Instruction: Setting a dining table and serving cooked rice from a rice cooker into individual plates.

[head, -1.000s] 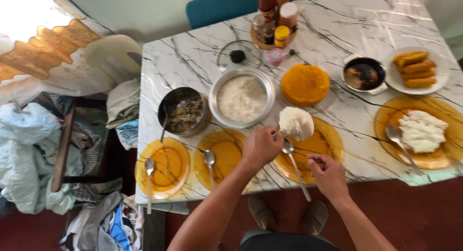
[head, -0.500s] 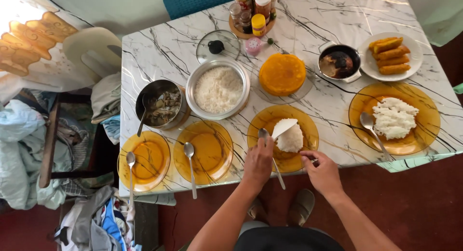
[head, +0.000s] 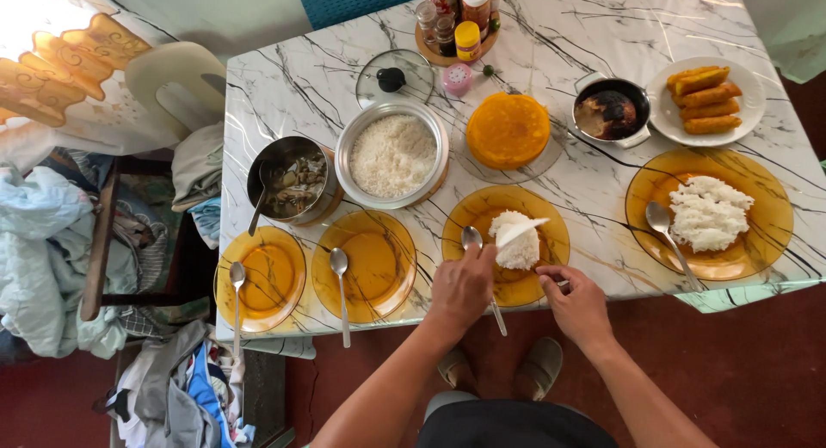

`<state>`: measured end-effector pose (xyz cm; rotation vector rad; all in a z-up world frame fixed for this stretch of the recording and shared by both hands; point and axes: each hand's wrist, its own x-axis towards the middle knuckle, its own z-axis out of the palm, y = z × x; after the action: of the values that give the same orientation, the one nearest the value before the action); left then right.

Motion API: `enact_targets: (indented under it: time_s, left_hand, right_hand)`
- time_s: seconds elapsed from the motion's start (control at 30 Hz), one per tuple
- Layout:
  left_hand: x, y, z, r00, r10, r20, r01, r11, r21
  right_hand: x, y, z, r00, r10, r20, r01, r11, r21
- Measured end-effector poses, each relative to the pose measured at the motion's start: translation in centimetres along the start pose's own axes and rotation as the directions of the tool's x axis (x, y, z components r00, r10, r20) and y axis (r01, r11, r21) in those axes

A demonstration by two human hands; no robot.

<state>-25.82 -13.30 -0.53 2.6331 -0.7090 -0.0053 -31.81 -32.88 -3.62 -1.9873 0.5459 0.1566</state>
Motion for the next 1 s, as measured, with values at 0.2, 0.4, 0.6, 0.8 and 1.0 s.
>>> enact_targets:
  time_s: [0.2,0.4,0.6,0.8,1.0]
  left_hand:
    - [-0.3,-1.7,2.1,0.998,-0.035,0.047,0.031,0.997,0.064]
    - [-0.6,-2.3,1.1,0.997,-0.042,-0.063,0.042,0.999,0.010]
    - [-0.5,-0.9,0.7,0.997,-0.049,0.062,0.049,0.999,0.000]
    - [-1.0,-1.3,2.7,0.998,0.036,0.048,-0.039,0.997,0.071]
    - [-1.8,-2.1,2.0,0.993,0.061,-0.098,-0.054,0.996,0.077]
  right_hand:
    - [-0.3,-0.4,0.0,0.999,0.029,0.017,-0.030,0.999,0.023]
    - [-0.6,-0.3,0.2,0.999,0.035,0.025,-0.035,0.999,-0.005]
    - [-0.5,-0.2,0.1,0.998,0.053,0.029,-0.052,0.998,-0.017]
    - [-0.4,0.1,0.1,1.000,-0.005,0.015,0.005,1.000,0.022]
    - [-0.6,0.9,0.0,1.000,0.026,0.012,-0.026,0.999,0.037]
